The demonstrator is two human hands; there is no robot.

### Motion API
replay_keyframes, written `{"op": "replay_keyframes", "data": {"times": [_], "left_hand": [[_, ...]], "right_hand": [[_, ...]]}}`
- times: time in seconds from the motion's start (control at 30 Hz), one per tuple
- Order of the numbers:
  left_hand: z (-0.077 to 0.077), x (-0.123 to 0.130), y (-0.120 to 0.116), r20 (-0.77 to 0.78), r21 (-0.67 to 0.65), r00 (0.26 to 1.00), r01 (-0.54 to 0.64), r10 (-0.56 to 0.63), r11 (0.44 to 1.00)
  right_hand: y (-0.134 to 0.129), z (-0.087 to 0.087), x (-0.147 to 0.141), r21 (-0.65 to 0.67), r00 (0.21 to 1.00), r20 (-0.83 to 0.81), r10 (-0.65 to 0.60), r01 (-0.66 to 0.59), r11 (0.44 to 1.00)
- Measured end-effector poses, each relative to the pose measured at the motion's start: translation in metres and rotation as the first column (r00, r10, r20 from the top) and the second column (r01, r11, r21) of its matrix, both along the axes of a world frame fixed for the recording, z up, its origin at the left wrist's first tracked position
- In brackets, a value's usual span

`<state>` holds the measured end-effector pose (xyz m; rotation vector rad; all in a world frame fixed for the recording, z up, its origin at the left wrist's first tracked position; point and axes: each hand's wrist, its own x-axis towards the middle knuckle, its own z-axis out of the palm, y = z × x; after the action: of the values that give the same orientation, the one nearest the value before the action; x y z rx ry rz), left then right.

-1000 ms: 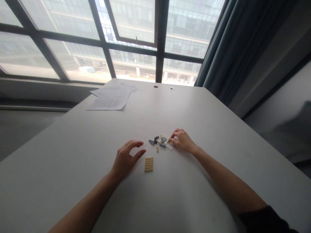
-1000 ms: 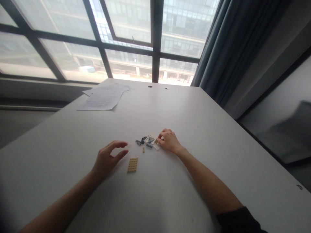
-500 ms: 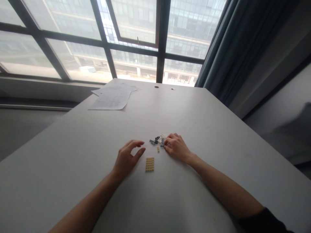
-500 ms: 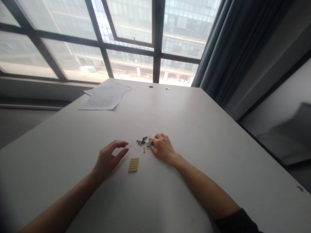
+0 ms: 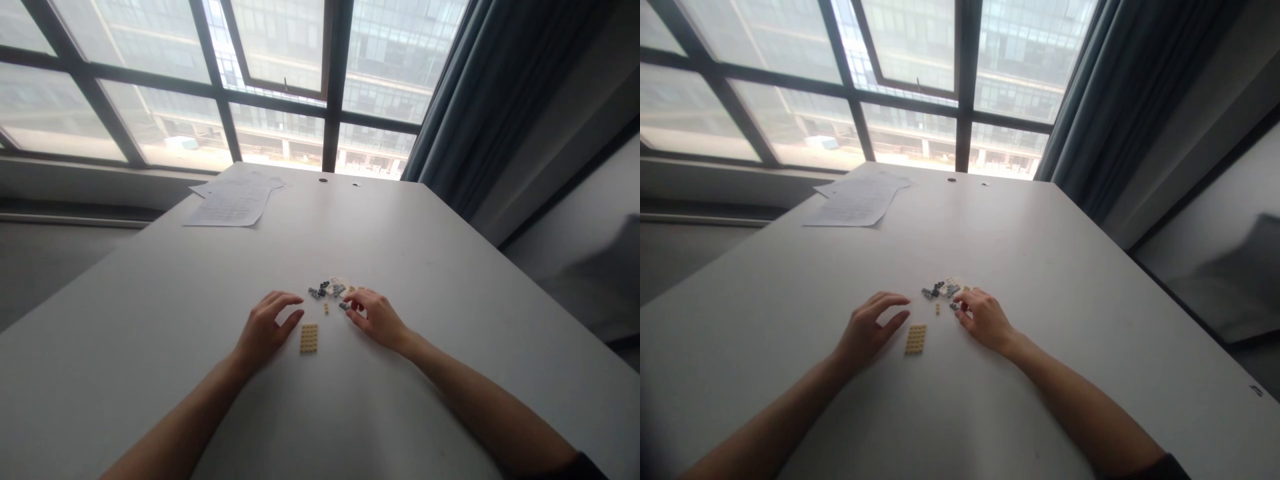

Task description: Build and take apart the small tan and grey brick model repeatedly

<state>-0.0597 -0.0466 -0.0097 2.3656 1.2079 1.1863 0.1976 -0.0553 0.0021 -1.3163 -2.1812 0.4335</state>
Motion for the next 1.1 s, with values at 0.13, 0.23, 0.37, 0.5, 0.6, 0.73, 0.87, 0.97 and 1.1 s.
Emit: {"op": "replay_keyframes", "data": {"times": [0.13, 0.23, 0.37, 0.5, 0.6, 0.73, 0.87, 0.97, 1.1], "left_hand": [[0.0, 0.0, 0.0, -0.012, 0.001, 1.0, -0.006, 0.006, 1.0], [0.0, 0.0, 0.0, -0.016, 0.012, 1.0, 0.003, -0.003, 1.0], [0.0, -0.001, 0.001, -0.012, 0.016, 1.0, 0.007, -0.007, 1.0], [-0.001, -0.001, 0.001, -0.008, 0.014, 1.0, 0.005, -0.005, 1.0], [0.0, 0.0, 0.001, -0.004, 0.022, 1.0, 0.006, -0.006, 1.0], [0.0, 0.0, 0.0, -0.005, -0.001, 1.0, 0.0, 0.0, 1.0], [0.002, 0.0, -0.001, -0.006, -0.014, 0.999, 0.041, -0.041, 0.999], [0.002, -0.001, -0.002, -0.014, -0.014, 0.997, 0.078, -0.078, 0.997], [0.003, -0.001, -0.002, -0.02, -0.001, 0.996, 0.086, -0.086, 0.996]], "right_hand": [[-0.003, -0.006, 0.003, 0.056, 0.99, 0.138, 0.039, -0.047, 0.997], [0.003, -0.009, 0.007, 0.06, 0.991, 0.133, 0.012, -0.02, 0.998], [0.017, -0.006, 0.019, 0.061, 0.99, 0.06, -0.128, 0.125, 0.99], [0.027, -0.004, 0.033, 0.031, 0.985, 0.064, -0.159, 0.157, 0.987], [0.03, -0.006, 0.037, -0.01, 0.989, 0.078, -0.123, 0.125, 0.992], [0.029, -0.009, 0.036, -0.017, 0.989, 0.047, -0.137, 0.138, 0.99], [0.018, -0.004, 0.028, -0.031, 0.978, -0.123, -0.166, 0.163, 0.986], [0.006, 0.004, 0.018, -0.1, 0.948, -0.287, -0.135, 0.111, 0.989], [-0.004, 0.007, 0.003, -0.206, 0.873, -0.478, -0.097, -0.004, 0.979]]}}
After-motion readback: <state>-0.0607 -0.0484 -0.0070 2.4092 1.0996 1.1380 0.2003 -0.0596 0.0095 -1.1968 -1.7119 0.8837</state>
